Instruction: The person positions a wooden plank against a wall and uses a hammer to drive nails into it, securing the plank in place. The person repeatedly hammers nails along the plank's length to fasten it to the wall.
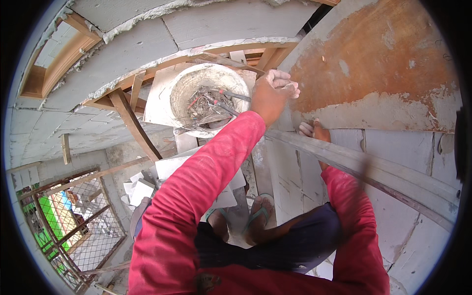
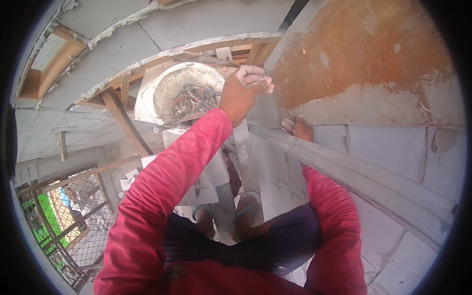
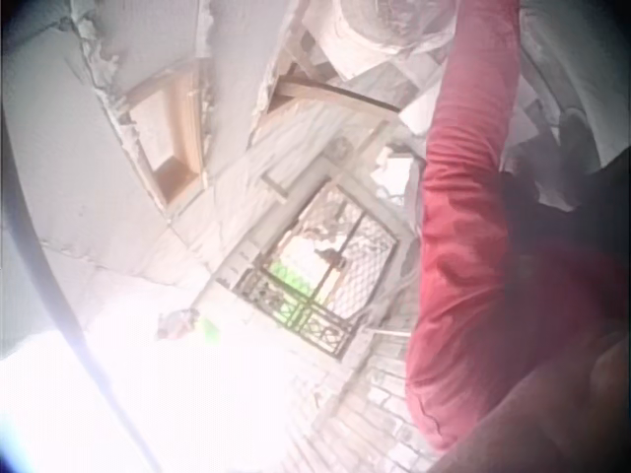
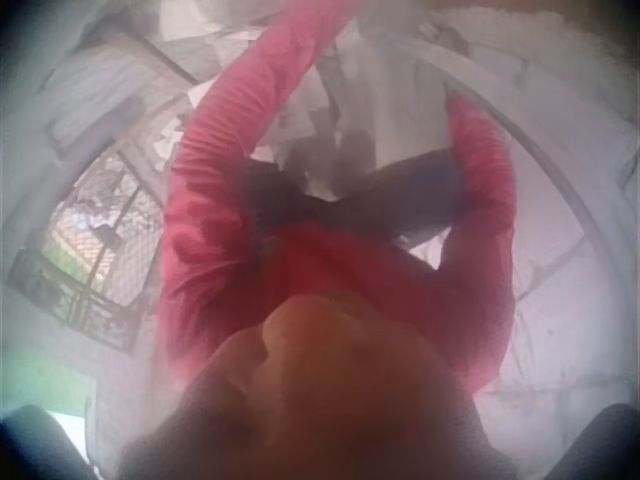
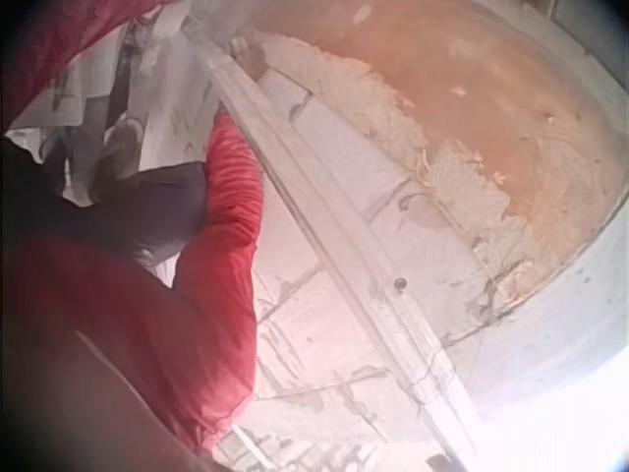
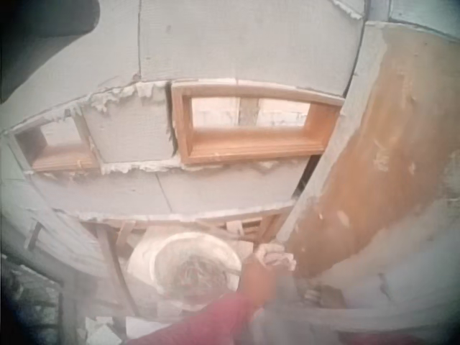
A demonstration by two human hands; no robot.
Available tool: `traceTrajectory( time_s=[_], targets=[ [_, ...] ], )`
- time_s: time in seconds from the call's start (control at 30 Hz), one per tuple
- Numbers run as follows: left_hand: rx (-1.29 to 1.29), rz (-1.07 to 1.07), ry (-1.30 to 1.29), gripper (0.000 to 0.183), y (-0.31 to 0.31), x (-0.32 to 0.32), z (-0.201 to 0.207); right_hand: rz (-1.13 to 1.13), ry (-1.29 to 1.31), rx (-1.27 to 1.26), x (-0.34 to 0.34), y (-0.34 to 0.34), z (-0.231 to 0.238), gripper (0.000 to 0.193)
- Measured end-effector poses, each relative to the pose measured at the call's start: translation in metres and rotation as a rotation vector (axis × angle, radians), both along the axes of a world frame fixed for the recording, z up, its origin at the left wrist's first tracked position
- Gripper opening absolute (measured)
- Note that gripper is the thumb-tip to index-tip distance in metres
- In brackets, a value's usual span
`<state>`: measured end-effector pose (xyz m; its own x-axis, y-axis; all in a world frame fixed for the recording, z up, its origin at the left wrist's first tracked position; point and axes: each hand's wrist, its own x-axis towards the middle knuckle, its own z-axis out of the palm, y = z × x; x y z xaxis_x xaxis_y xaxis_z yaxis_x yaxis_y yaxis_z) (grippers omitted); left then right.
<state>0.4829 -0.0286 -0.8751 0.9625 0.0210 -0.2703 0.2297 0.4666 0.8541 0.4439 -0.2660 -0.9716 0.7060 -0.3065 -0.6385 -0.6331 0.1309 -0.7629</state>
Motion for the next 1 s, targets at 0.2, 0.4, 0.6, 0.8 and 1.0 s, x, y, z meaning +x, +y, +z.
traceTrajectory(
  time_s=[0.2,0.4,0.6,0.8,1.0],
  targets=[
    [-0.288,0.199,0.366,0.031,-0.074,-0.014,-0.119,0.040,0.052,0.003,0.000,-0.010,0.000,0.057],
    [-0.346,0.183,0.409,0.035,-0.109,0.018,-0.179,0.120,0.055,-0.063,-0.005,-0.009,0.009,0.057],
    [-0.426,0.098,0.391,0.042,-0.121,0.033,-0.194,0.160,0.127,-0.107,-0.004,-0.004,0.021,0.063],
    [-0.437,-0.011,0.380,0.053,-0.123,0.031,-0.204,0.151,0.159,-0.061,-0.004,-0.007,0.022,0.066],
    [-0.454,-0.001,0.378,0.057,-0.125,0.033,-0.206,0.193,0.131,-0.068,-0.006,-0.012,0.018,0.067]
  ],
)
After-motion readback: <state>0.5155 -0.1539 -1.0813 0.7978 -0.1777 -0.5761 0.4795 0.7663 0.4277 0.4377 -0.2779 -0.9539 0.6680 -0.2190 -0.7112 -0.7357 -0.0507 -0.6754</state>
